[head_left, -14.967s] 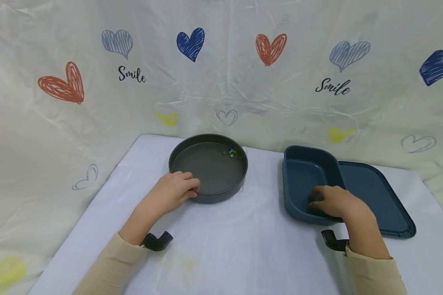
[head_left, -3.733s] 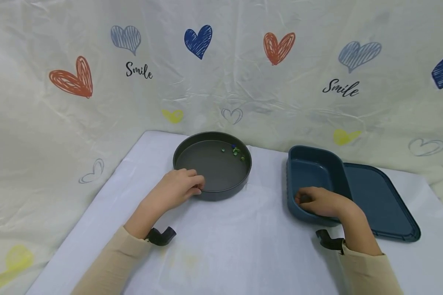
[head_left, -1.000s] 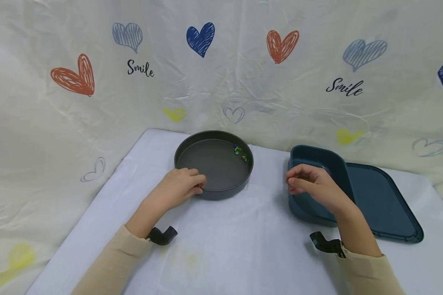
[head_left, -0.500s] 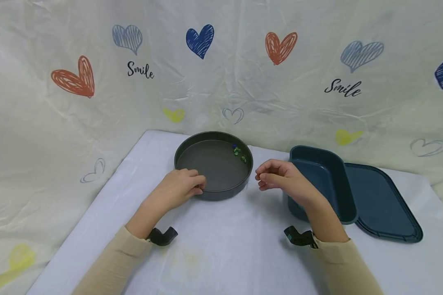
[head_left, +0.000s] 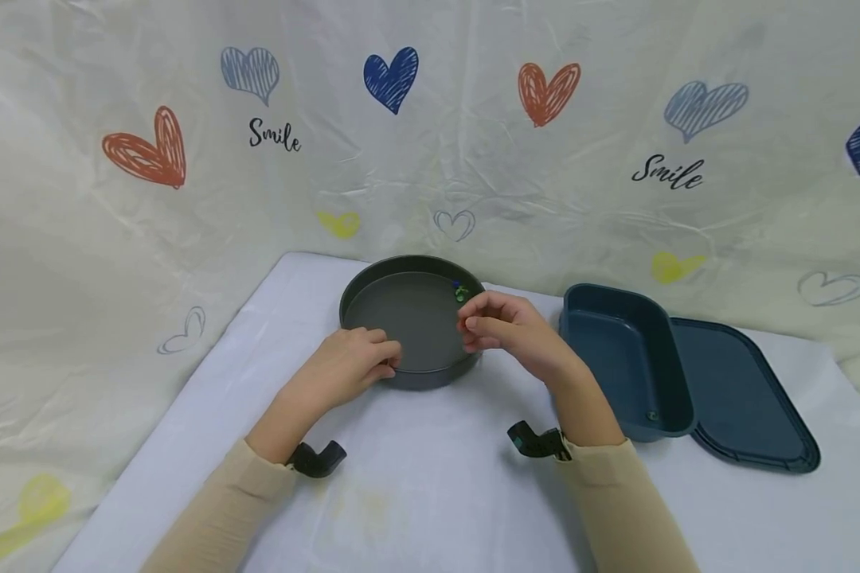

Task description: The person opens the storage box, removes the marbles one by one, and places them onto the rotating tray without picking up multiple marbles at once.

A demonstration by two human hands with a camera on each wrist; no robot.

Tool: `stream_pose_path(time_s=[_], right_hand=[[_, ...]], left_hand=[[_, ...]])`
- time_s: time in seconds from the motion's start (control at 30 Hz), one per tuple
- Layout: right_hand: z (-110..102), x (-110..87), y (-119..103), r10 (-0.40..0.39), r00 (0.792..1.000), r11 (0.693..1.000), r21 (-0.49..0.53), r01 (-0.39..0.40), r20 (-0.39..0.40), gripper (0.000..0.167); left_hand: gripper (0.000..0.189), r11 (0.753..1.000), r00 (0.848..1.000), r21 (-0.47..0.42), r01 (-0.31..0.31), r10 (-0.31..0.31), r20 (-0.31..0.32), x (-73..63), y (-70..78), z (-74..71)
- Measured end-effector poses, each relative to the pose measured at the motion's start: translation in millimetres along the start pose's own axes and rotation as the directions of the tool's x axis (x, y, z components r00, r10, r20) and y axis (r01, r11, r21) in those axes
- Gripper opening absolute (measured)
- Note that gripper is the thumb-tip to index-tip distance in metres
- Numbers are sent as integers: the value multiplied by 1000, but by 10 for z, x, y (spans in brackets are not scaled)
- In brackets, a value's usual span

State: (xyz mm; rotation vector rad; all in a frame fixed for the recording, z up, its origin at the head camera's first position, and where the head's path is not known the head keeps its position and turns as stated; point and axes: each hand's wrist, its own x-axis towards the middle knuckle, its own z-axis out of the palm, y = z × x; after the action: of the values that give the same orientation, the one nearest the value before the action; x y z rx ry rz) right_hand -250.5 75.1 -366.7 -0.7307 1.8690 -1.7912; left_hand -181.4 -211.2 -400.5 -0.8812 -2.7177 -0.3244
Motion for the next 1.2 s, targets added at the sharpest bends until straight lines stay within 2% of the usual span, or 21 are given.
stream_pose_path(time_s=[0.23,0.43,0.63,0.73,0.97,1.2], right_hand=[[96,174,-6,-36,999,997,64,36,-2,15],[116,334,-109,-70,997,991,115,73,-33,12],[93,361,-188,-119,990,972,195,132,-78,10],[99,353,-137,-97,993,972,207,108,-66,11],[193,424,51,-23,998,988,151,31,-54,11],[331,487,163,12,999,994,107,-9,-29,20]], left_hand=[[15,1000,1000,3,-1,1,4,7,-17,14],[15,1000,1000,1,9,-9,5,-9,-26,-9],[14,1000,1000,-5,14,-14,22,-9,-17,-34],[14,1000,999,0,13,-13,32,-2,-18,-42],[15,1000,1000,0,12,-12,23,14,-5,-55],[14,1000,1000,-9,10,-10,26,9,2,-45]])
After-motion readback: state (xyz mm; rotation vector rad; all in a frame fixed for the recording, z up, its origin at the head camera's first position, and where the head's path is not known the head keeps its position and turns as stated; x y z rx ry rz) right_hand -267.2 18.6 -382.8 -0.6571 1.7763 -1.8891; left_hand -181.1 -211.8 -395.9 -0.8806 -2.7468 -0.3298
